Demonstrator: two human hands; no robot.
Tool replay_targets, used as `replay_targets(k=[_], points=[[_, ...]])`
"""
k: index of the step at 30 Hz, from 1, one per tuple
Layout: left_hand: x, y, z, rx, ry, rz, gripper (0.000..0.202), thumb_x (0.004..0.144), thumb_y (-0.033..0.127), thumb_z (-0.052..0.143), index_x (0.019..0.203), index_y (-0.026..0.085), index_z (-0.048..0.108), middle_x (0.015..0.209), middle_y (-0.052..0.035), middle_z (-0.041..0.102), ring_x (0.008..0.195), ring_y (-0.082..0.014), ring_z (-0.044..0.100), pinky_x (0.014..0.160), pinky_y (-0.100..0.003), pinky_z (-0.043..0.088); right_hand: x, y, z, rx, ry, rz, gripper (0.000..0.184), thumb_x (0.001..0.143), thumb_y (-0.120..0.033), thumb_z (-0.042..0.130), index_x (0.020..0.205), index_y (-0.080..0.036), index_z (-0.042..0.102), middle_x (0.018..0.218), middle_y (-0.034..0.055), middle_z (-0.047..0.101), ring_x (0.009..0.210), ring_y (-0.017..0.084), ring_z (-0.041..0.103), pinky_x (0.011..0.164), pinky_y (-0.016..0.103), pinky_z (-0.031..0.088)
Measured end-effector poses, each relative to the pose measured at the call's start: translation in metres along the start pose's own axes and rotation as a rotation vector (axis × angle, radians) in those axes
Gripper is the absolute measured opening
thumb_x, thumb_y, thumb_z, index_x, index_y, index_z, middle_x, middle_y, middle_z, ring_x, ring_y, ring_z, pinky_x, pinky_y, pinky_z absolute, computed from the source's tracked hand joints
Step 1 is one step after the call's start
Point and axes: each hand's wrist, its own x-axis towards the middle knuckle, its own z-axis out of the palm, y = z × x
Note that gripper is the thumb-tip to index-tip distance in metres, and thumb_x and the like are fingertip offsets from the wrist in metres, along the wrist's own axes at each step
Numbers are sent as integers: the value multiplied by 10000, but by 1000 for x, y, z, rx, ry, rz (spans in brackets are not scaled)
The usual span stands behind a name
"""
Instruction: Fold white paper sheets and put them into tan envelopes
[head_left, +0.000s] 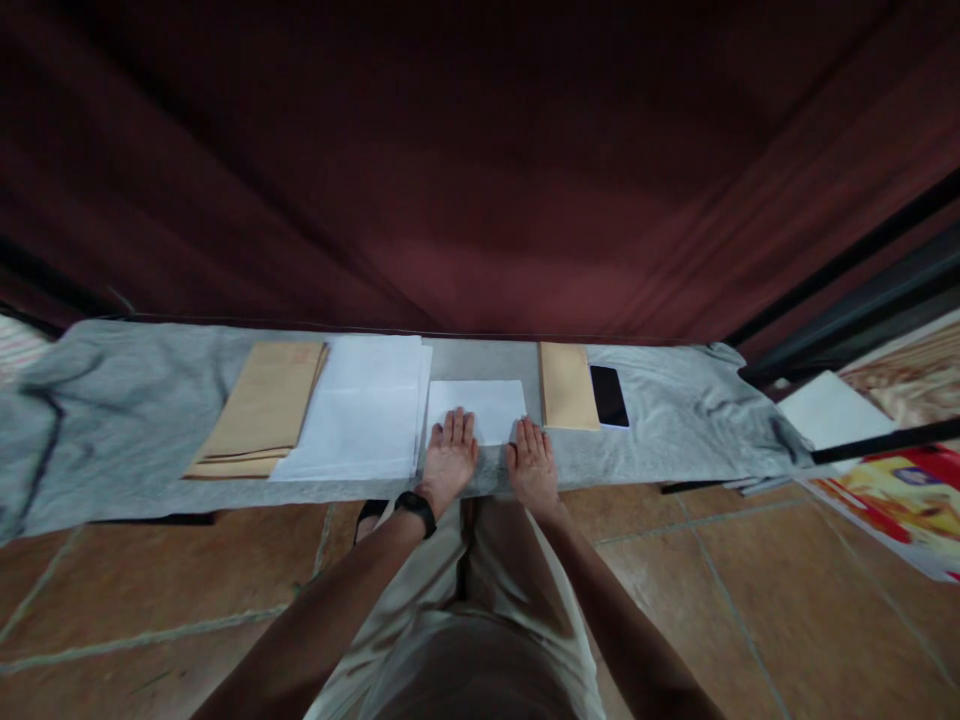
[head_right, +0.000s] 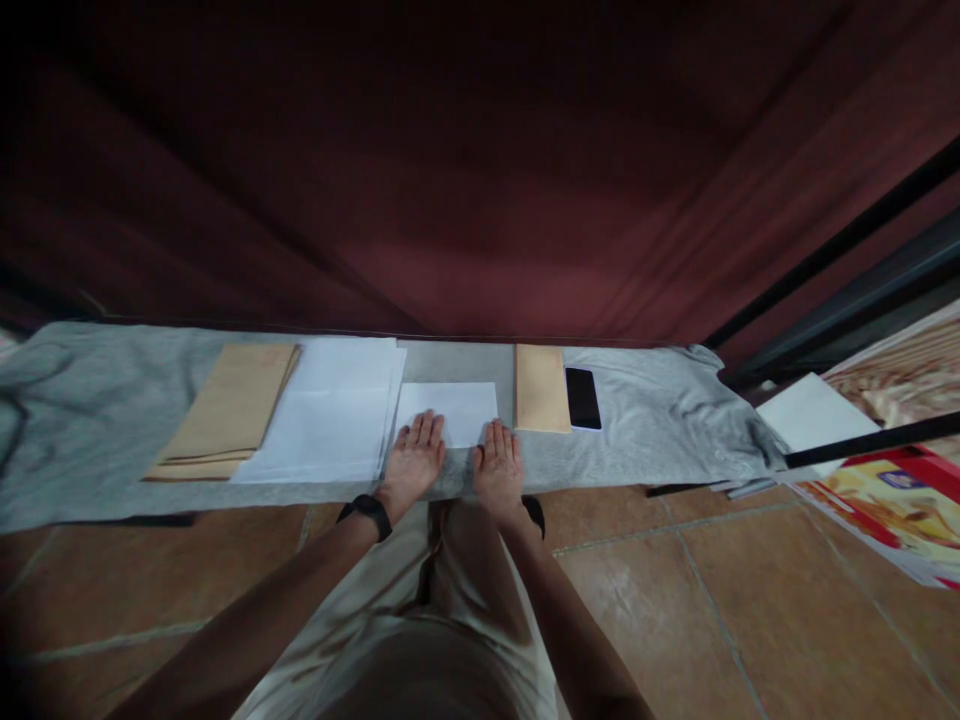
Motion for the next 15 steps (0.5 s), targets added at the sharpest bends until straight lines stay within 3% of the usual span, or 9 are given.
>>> replay_targets(k=[8,15], points=[[-2,-4,5,-18,54,-2,582,986,264,328,1539,86,366,1613,-181,332,1499,-316,321,1195,-524,288,33,-17,6,70,-155,-124,496,1063,-305,326,1513,-132,442,1576,112,430,1479,216,364,1220,429,292],[-3,-12,12,-87,151,32,566,989,259,354,1532,107,383,1624,-157,332,1519,-276,284,1233,-490,264,69,-16,21,19,-207,-150,490,1067,-360,373,1519,-185,444,1604,90,379,1483,240,360,1228,437,261]])
